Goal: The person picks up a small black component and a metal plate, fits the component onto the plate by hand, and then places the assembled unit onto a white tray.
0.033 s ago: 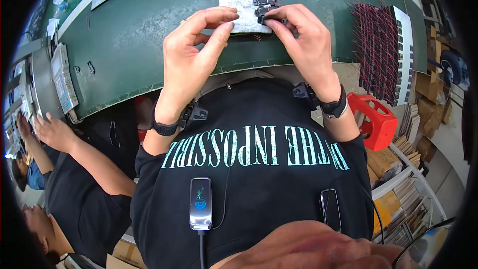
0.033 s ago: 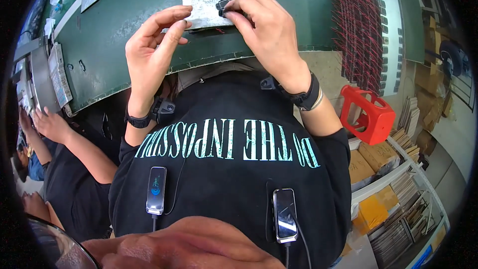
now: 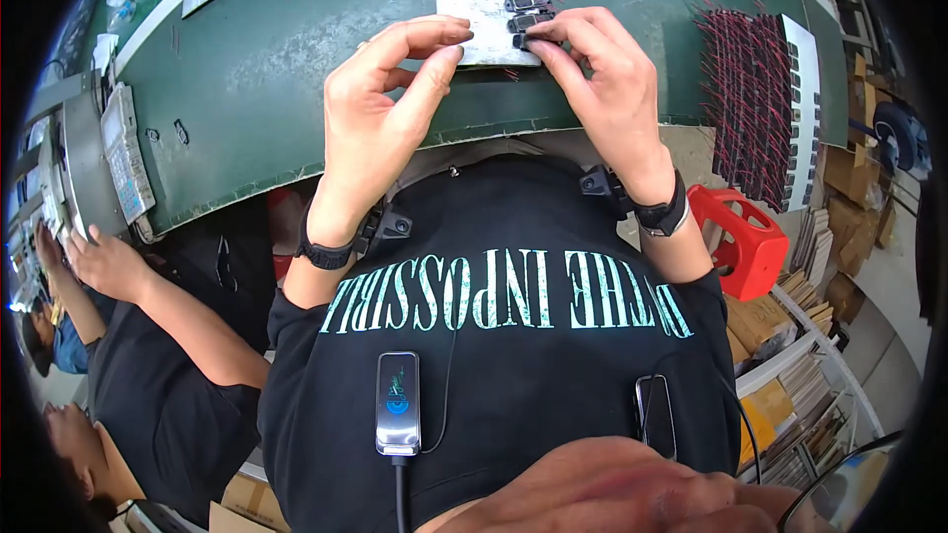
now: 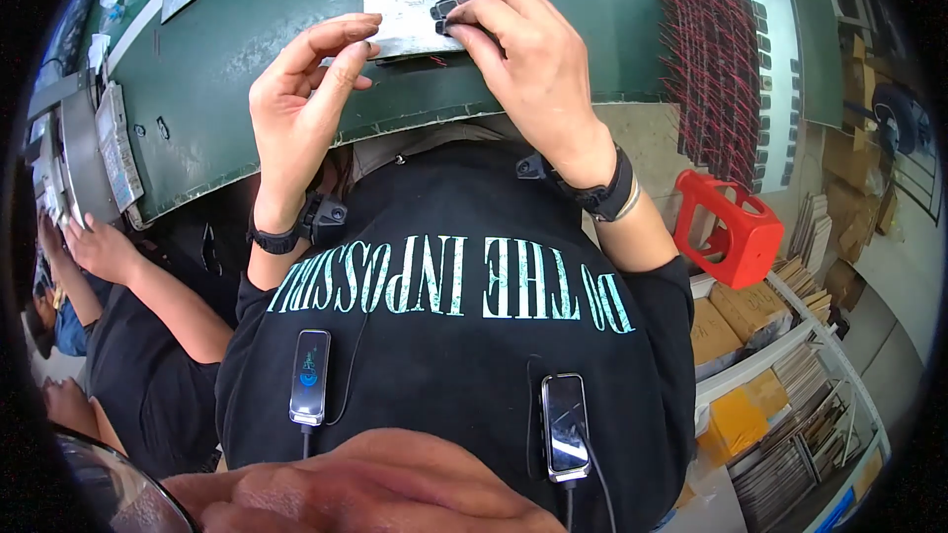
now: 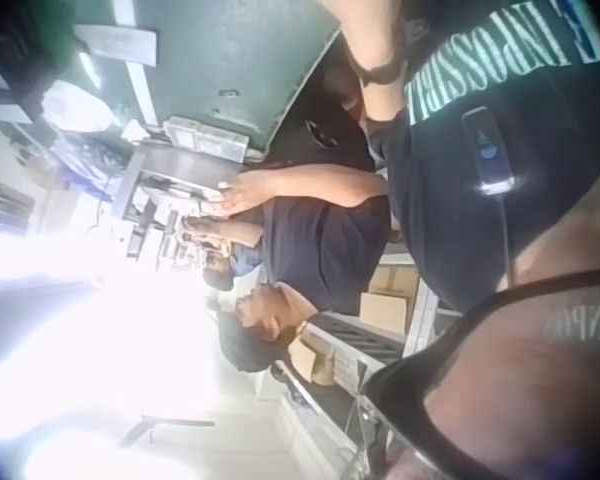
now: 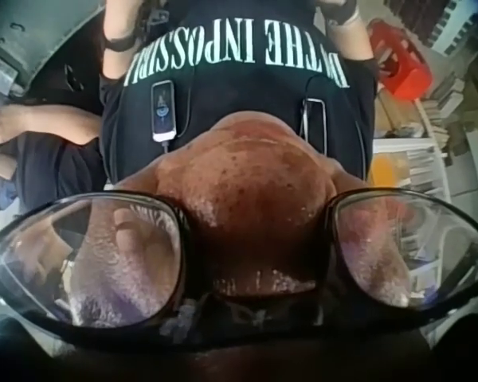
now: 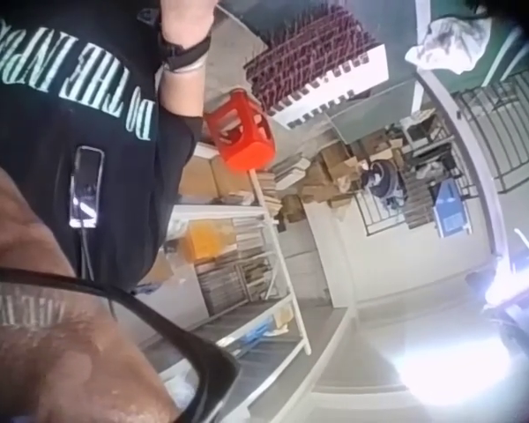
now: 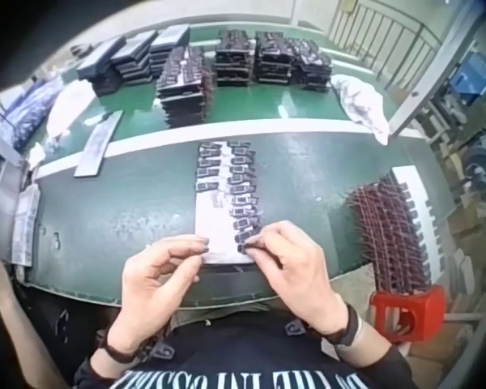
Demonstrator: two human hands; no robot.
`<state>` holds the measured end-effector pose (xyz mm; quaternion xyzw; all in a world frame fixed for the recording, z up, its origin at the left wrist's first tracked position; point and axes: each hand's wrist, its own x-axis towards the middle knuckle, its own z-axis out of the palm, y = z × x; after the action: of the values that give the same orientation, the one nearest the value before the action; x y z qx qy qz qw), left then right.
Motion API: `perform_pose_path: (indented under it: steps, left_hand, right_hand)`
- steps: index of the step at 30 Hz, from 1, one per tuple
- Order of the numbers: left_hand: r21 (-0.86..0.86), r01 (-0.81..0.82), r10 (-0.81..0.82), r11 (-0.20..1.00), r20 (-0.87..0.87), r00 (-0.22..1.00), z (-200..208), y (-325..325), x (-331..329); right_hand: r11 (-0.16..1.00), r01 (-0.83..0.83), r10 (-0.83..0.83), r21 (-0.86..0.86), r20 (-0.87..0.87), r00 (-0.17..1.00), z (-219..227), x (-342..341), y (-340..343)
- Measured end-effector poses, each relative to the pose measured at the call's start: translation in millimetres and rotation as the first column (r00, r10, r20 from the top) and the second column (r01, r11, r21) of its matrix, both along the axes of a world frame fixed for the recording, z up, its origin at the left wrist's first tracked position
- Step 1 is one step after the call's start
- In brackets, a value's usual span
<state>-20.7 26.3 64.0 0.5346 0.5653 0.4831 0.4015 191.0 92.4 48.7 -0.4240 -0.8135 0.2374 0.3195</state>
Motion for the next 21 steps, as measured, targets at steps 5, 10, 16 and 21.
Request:
perform_pose_path:
  steps: [5,10,16,21]
  left_hand:
    - [-0.025,-0.174,0.175,0.984,0.046,0.984,-5,-10,-6]
    - [0.392,-0.212,0.376,0.895,-0.412,0.83,-16,-1,-39]
    - [0.504,-0.524,0.648,0.687,-0.751,0.128,-20,-35,-138]
    - [0.186,-0.736,0.246,0.651,-0.969,-0.028,-31,-54,-195]
  right_hand:
    - [0.986,-0.027,0.017,0.162,0.059,0.998,1,-7,-2]
    - [0.97,0.008,-0.043,0.241,0.14,0.989,0,-1,-14]
    - [0.953,-0.047,-0.008,0.298,0.179,0.984,2,9,-21]
    - [0.965,0.054,-0.094,0.257,0.146,0.985,25,26,-28]
